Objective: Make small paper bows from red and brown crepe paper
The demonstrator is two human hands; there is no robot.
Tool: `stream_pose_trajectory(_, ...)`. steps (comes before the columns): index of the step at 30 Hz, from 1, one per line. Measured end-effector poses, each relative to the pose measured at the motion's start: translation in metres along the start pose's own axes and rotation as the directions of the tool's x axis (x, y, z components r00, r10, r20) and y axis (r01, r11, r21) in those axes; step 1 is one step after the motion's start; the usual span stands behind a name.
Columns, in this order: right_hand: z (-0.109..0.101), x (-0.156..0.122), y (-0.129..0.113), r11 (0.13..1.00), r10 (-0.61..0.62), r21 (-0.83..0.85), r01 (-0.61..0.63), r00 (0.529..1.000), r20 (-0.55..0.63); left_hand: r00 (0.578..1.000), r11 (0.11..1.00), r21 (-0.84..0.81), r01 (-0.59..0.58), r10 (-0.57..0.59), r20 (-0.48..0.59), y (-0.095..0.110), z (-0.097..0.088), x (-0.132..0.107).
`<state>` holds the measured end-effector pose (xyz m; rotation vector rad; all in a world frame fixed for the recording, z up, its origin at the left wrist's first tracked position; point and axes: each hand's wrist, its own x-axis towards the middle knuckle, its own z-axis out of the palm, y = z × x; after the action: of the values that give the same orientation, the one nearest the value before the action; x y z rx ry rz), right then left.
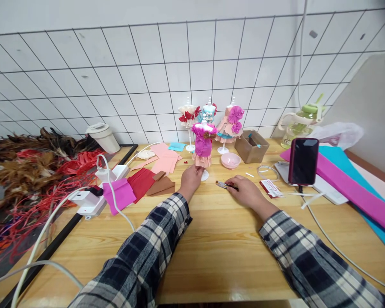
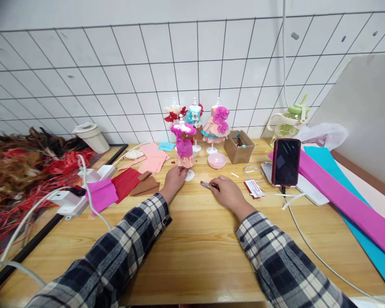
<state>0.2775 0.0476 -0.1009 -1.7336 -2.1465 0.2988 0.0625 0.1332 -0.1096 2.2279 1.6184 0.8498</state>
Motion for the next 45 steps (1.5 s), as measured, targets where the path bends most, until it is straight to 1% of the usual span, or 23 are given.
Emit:
stream_pose_trajectory(4,0.001,-0.001,0.007,0.998,-0.022,0.055,0.022,1.000,-0.004,0.997,0.986,0.165,-0.011,0.023,-0.075,0.002,-0.016,-0.016)
stream_pose_trajectory(7,0.000,-0.002,0.010,0.995,-0.030,0.092,0.029,1.000,0.006,0.995,0.951,0.302,-0.058,0.080,-0.061,-0.011,-0.045,-0.027)
stream_pose_trajectory(9,-0.001,-0.003,0.011,0.994,-0.032,0.103,0.030,0.999,0.019,0.991,0.924,0.372,-0.091,0.121,-0.059,-0.029,-0.071,-0.032)
stream_pose_trajectory(10,-0.002,-0.003,0.010,0.994,-0.032,0.107,0.029,0.999,0.024,0.990,0.907,0.417,-0.062,0.108,-0.088,-0.040,-0.083,-0.033)
stream_pose_trajectory(12,-0.002,-0.002,0.009,0.992,-0.034,0.120,0.030,0.999,0.034,0.984,0.873,0.485,0.060,0.030,-0.176,-0.065,-0.104,-0.034)
stream_pose_trajectory(14,-0.001,-0.002,0.007,0.989,-0.044,0.141,0.038,0.998,0.038,0.980,0.849,0.509,0.143,-0.050,-0.192,-0.086,-0.115,-0.033)
stream_pose_trajectory(15,0.000,-0.002,0.007,0.987,-0.048,0.154,0.041,0.998,0.040,0.982,0.845,0.509,0.160,-0.084,-0.169,-0.094,-0.117,-0.033)
stream_pose_trajectory(17,0.002,-0.001,0.007,0.983,-0.048,0.180,0.040,0.998,0.041,0.986,0.859,0.485,0.163,-0.132,-0.098,-0.103,-0.117,-0.032)
stream_pose_trajectory(18,0.003,-0.001,0.007,0.981,-0.044,0.191,0.036,0.998,0.037,0.986,0.872,0.460,0.164,-0.140,-0.086,-0.104,-0.116,-0.031)
stream_pose_trajectory(19,0.004,-0.001,0.008,0.979,-0.040,0.202,0.033,0.999,0.033,0.985,0.890,0.424,0.169,-0.136,-0.107,-0.102,-0.115,-0.031)
stream_pose_trajectory(21,0.005,-0.001,0.011,0.978,-0.035,0.206,0.029,0.999,0.026,0.964,0.937,0.300,0.177,-0.104,-0.244,-0.094,-0.114,-0.031)
stream_pose_trajectory(22,0.004,-0.001,0.011,0.980,-0.030,0.195,0.025,0.999,0.022,0.940,0.965,0.207,0.164,-0.089,-0.329,-0.087,-0.113,-0.033)
stream_pose_trajectory(23,0.003,-0.001,0.011,0.984,-0.016,0.175,0.014,1.000,0.010,0.910,0.987,0.097,0.131,-0.081,-0.407,-0.079,-0.111,-0.035)
stream_pose_trajectory(24,0.002,-0.001,0.009,0.989,0.009,0.149,-0.007,1.000,-0.016,0.900,0.996,-0.035,0.080,-0.087,-0.427,-0.069,-0.108,-0.039)
stream_pose_trajectory(25,0.000,-0.002,0.006,0.992,0.037,0.126,-0.030,0.998,-0.052,0.908,0.984,-0.173,0.032,-0.101,-0.406,-0.058,-0.102,-0.043)
stream_pose_trajectory(26,-0.002,-0.004,0.000,0.992,0.060,0.118,-0.048,0.994,-0.093,0.933,0.952,-0.308,-0.004,-0.108,-0.344,-0.047,-0.094,-0.049)
stream_pose_trajectory(27,-0.003,-0.005,-0.007,0.990,0.073,0.132,-0.055,0.989,-0.132,0.954,0.891,-0.453,-0.026,-0.113,-0.278,-0.035,-0.085,-0.055)
stream_pose_trajectory(29,-0.004,-0.010,-0.028,0.971,0.067,0.236,-0.023,0.982,-0.179,0.991,0.722,-0.692,-0.005,-0.089,-0.100,-0.012,-0.064,-0.067)
stream_pose_trajectory(31,-0.001,-0.015,-0.051,0.914,0.049,0.405,0.032,0.981,-0.189,0.999,0.596,-0.801,0.050,-0.024,0.044,0.005,-0.048,-0.077)
stream_pose_trajectory(33,0.005,-0.018,-0.069,0.849,0.038,0.525,0.056,0.985,-0.166,0.997,0.516,-0.853,0.074,-0.024,0.072,0.016,-0.041,-0.082)
stream_pose_trajectory(34,0.007,-0.019,-0.074,0.821,0.045,0.568,0.047,0.988,-0.147,0.997,0.499,-0.863,0.082,-0.036,0.074,0.019,-0.040,-0.083)
stream_pose_trajectory(38,0.011,-0.019,-0.076,0.748,0.094,0.663,-0.014,0.992,-0.085,0.992,0.497,-0.859,0.124,-0.056,0.110,0.018,-0.048,-0.079)
stream_pose_trajectory(45,0.013,-0.019,-0.073,0.791,-0.023,0.607,0.083,0.994,-0.106,0.977,0.546,-0.823,0.159,0.032,0.210,0.019,-0.049,-0.081)
